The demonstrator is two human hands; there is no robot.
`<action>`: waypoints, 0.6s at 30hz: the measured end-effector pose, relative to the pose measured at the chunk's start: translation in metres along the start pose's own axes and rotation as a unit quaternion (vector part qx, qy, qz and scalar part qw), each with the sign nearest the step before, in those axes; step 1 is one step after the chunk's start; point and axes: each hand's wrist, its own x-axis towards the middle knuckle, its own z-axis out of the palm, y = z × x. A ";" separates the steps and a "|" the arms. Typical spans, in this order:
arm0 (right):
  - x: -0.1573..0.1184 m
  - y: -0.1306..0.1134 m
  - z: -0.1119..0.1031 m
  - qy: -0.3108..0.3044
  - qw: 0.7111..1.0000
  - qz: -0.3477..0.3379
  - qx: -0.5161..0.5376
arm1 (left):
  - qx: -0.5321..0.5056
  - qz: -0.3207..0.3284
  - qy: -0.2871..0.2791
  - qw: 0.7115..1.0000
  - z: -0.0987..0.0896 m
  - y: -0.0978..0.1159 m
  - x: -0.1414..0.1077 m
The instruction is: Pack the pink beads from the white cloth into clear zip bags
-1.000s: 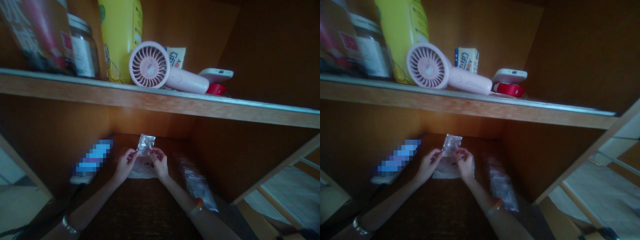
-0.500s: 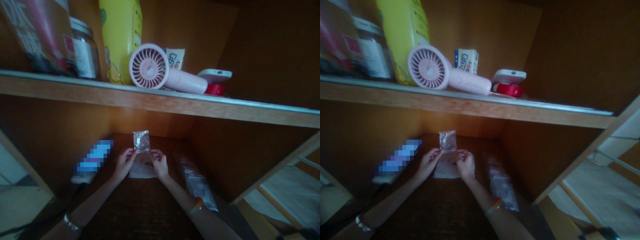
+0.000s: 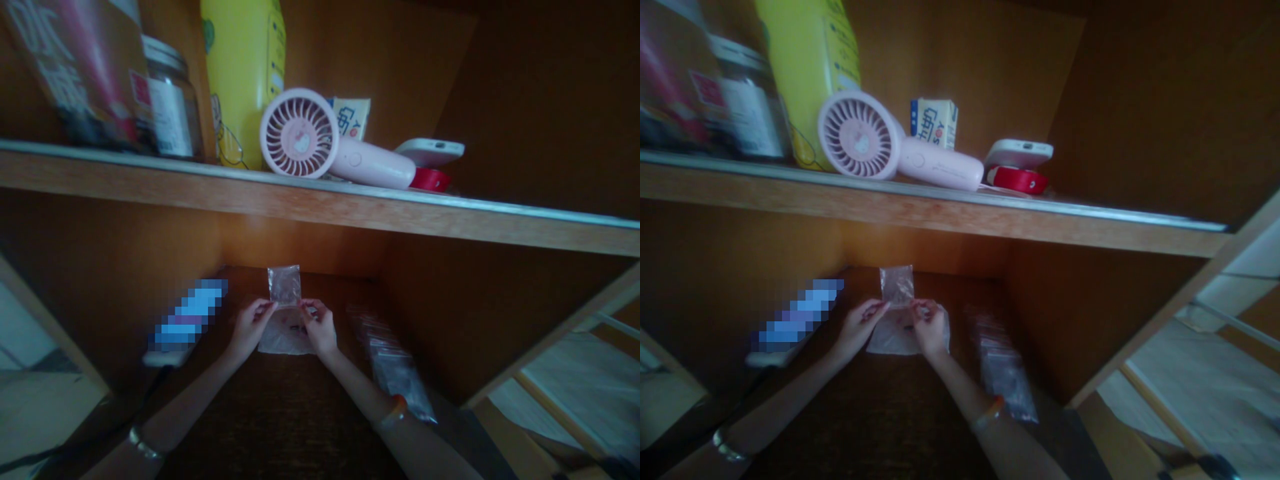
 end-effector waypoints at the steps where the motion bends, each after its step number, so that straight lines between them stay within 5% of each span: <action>1: 0.000 0.000 0.000 -0.008 1.000 0.002 -0.003 | 0.002 -0.002 0.003 1.000 0.000 -0.001 0.000; 18: 0.002 0.015 0.002 0.009 0.999 -0.016 -0.038 | 0.004 0.009 -0.004 1.000 -0.001 -0.007 0.002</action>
